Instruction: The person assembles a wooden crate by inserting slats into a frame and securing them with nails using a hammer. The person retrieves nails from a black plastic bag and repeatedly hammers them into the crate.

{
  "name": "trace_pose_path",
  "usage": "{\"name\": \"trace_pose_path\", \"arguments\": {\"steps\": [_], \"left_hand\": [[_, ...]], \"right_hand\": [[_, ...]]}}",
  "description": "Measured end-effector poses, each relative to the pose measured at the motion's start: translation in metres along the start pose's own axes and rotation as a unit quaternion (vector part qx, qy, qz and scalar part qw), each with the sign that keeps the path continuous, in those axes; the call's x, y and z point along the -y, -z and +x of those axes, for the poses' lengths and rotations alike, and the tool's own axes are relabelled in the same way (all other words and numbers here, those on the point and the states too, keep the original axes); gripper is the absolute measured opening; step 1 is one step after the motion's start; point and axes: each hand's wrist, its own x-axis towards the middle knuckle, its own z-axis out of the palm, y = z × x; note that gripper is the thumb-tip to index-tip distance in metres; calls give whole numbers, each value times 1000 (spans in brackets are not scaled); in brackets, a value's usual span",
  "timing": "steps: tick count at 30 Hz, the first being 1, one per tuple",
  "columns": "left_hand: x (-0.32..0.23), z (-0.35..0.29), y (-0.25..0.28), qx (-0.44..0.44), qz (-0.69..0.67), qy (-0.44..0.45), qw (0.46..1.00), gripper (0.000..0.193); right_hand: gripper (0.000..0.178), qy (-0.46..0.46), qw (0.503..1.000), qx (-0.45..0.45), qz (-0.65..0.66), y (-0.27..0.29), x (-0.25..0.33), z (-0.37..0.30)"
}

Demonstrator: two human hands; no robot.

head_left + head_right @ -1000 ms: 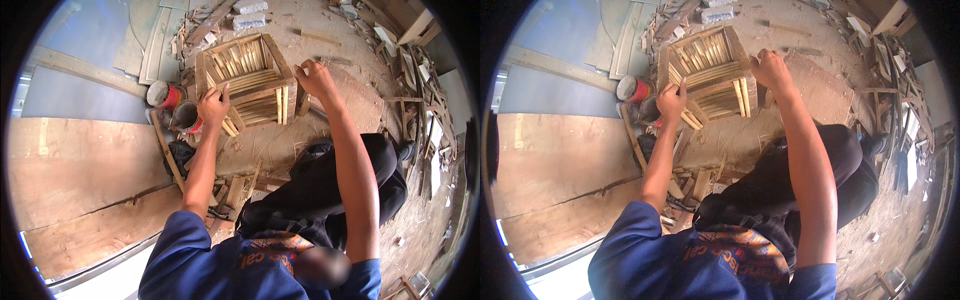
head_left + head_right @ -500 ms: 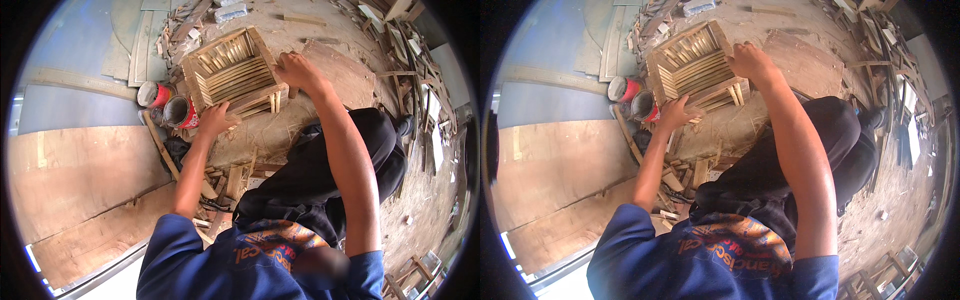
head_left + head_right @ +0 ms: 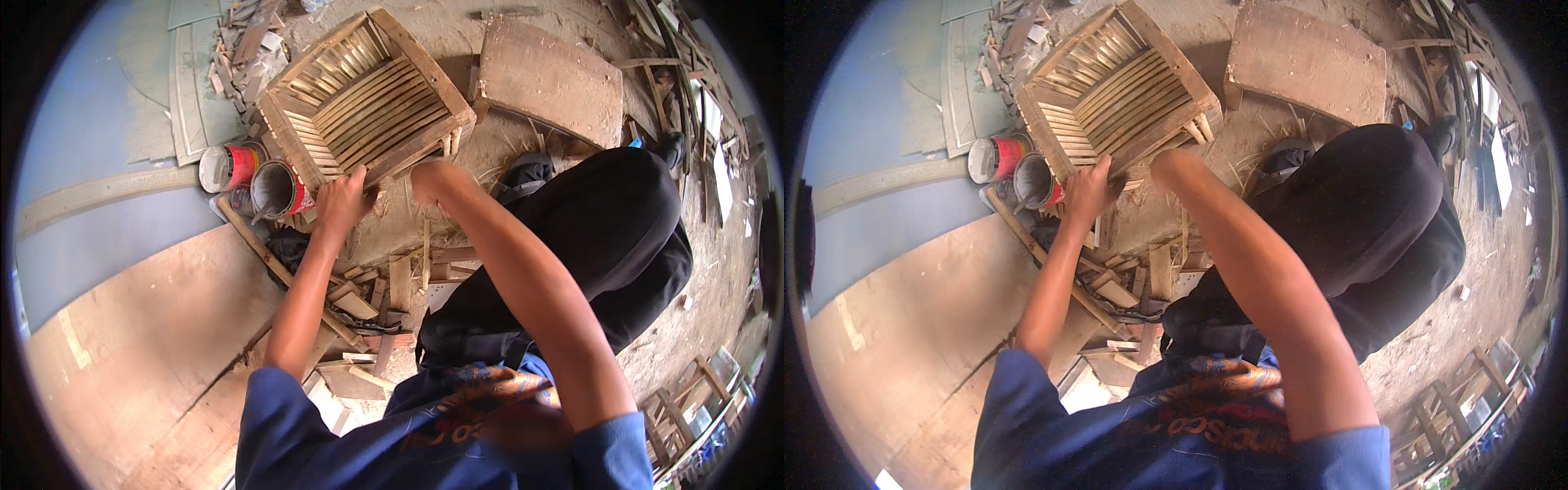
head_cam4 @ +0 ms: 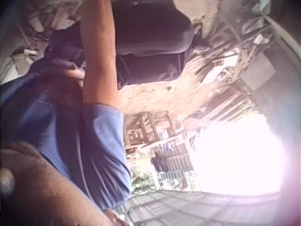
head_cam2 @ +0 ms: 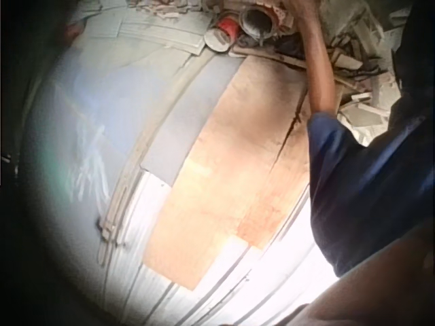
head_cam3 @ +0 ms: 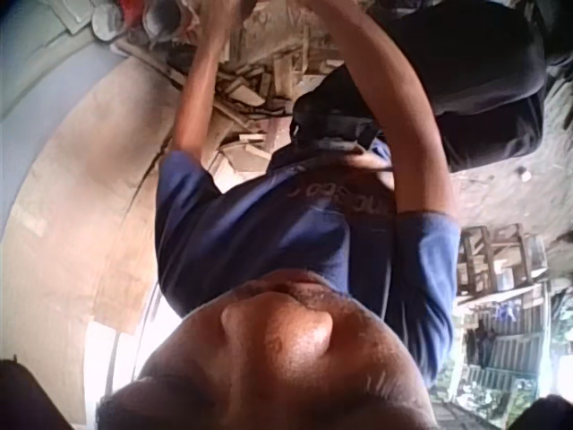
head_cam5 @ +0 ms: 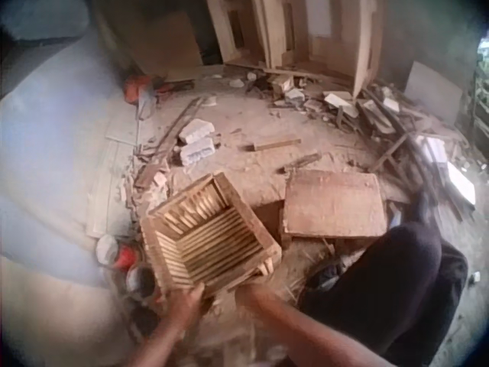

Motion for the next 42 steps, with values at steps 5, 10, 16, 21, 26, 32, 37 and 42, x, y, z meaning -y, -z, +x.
{"name": "trace_pose_path", "arguments": {"steps": [5, 10, 16, 21, 26, 32, 37, 42], "left_hand": [[-10, -2, 2, 1, 30, 29, 999, 36], [1, -3, -6, 40, 46, 8, 998, 43], [5, -6, -4, 4, 36, -23, 999, 45], [3, -3, -7, 13, 33, -19, 999, 42], [1, -1, -4, -13, 22, -25, 999, 33], [-3, 2, 1, 17, 9, 5, 1000, 35], [2, -4, -5, 27, 1, 9, 1000, 32], [-7, 0, 4, 37, 35, 31, 998, 31]], "right_hand": [[27, -134, 949, -204, 200, -111, -26, 140], [42, -121, 435, -13, 892, -171, 28, 193], [37, 9, 364, -22, 931, -169, 36, 190], [33, -25, 354, -40, 934, -158, 32, 184], [31, 0, 382, -12, 924, -152, 28, 176], [33, -1, 401, 8, 916, -157, 16, 203], [32, 25, 421, 9, 907, -157, 17, 205], [32, -4, 375, 8, 927, -157, 30, 203]]}}
